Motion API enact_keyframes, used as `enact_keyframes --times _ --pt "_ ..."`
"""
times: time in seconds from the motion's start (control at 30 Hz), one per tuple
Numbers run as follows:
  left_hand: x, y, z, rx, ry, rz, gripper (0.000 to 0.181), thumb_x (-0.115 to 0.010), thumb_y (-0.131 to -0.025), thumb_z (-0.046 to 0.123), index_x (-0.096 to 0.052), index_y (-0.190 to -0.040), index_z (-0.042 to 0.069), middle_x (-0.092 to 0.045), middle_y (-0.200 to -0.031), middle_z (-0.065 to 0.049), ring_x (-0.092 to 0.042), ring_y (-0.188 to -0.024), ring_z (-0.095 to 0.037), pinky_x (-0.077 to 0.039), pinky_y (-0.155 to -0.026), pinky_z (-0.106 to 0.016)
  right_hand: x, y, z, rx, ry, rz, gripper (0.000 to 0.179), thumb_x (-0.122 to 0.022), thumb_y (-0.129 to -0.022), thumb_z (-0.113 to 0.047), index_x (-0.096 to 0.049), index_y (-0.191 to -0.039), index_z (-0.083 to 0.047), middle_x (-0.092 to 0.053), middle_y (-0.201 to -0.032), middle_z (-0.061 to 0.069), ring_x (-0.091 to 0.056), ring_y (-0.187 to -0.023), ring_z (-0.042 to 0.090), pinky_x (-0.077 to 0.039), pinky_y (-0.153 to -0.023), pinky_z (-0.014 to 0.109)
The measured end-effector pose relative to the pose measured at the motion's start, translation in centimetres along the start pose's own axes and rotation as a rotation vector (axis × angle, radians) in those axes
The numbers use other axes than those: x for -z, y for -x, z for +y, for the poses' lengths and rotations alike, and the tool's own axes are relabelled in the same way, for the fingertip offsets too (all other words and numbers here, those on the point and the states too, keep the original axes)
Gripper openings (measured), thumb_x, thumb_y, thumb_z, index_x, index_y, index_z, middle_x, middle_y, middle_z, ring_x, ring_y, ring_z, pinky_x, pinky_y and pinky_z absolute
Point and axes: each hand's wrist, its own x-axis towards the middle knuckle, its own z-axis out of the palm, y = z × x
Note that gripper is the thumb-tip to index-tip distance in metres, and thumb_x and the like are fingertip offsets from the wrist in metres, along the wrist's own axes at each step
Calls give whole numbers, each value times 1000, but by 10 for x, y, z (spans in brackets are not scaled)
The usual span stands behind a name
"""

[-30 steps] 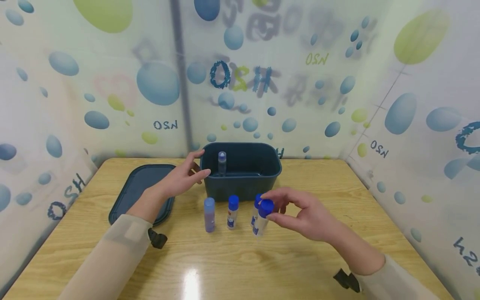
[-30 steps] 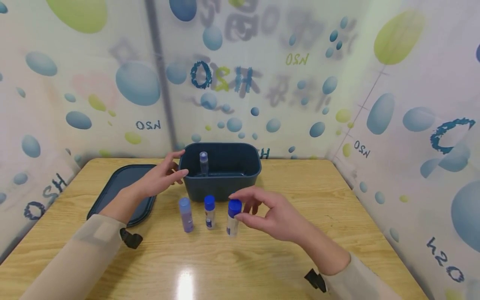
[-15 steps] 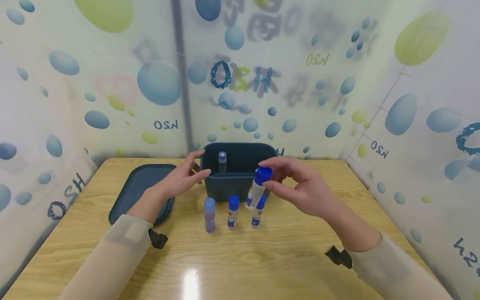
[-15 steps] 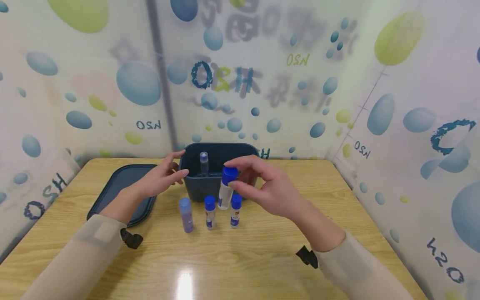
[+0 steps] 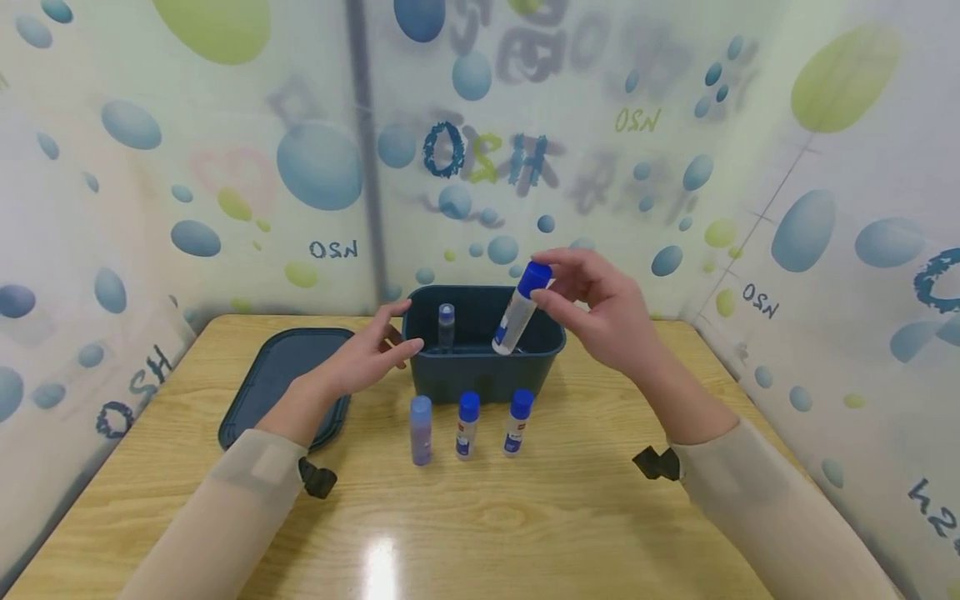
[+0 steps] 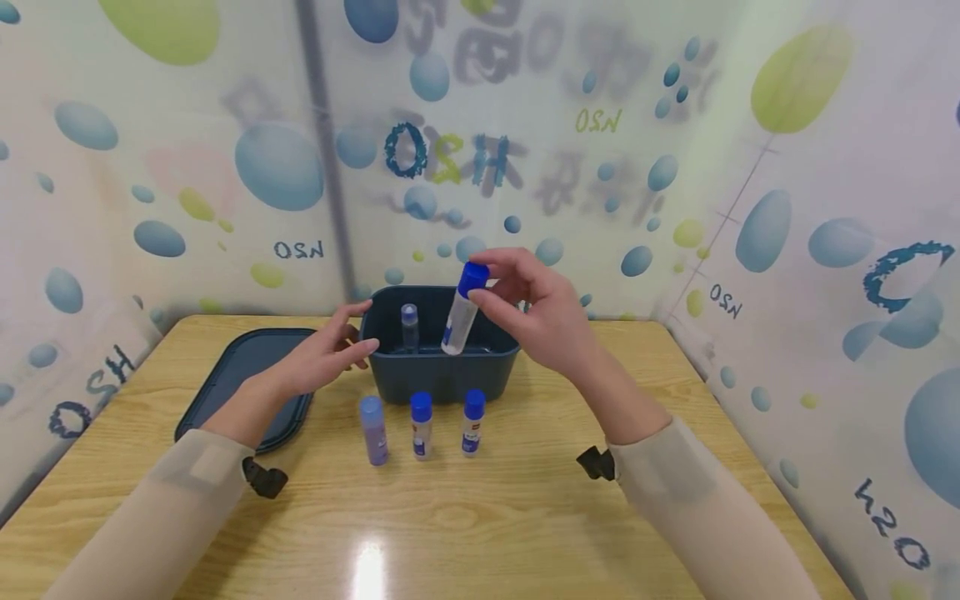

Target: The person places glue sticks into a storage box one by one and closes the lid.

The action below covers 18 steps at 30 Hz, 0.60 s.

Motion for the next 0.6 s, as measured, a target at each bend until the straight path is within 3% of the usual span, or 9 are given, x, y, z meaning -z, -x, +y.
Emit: enact_keyframes --times 0.17,0.4,0.6 --pt "-1 0 0 1 -1 -1 84 -57 -112 58 -11 -177 31 -70 -121 -16 -73 -109 -37 -53 -94 -46 4 -9 16 -80 20 51 43 -75 -99 5 -67 -141 -1 -78 -109 19 -72 -83 11 -56 -73 20" --pt "0 0 0 3 -8 2 84 -57 -111 59 -12 -177 31 -70 -121 -14 -74 -109 -36 -54 -94 -46 4 -16 46 -194 6 67 40 -73 -104 -3 -66 -144 -4 -76 -118 19 -74 -87 11 -60 -85 19" --pt "-1 0 0 4 1 1 82 -56 -112 59 -13 -176 31 -70 -119 -15 -74 -108 -37 -54 -93 -46 -6 -15 74 -295 23 32 40 -73 -107 -13 -66 -146 -9 -74 -122 17 -74 -93 26 -57 -80 19"
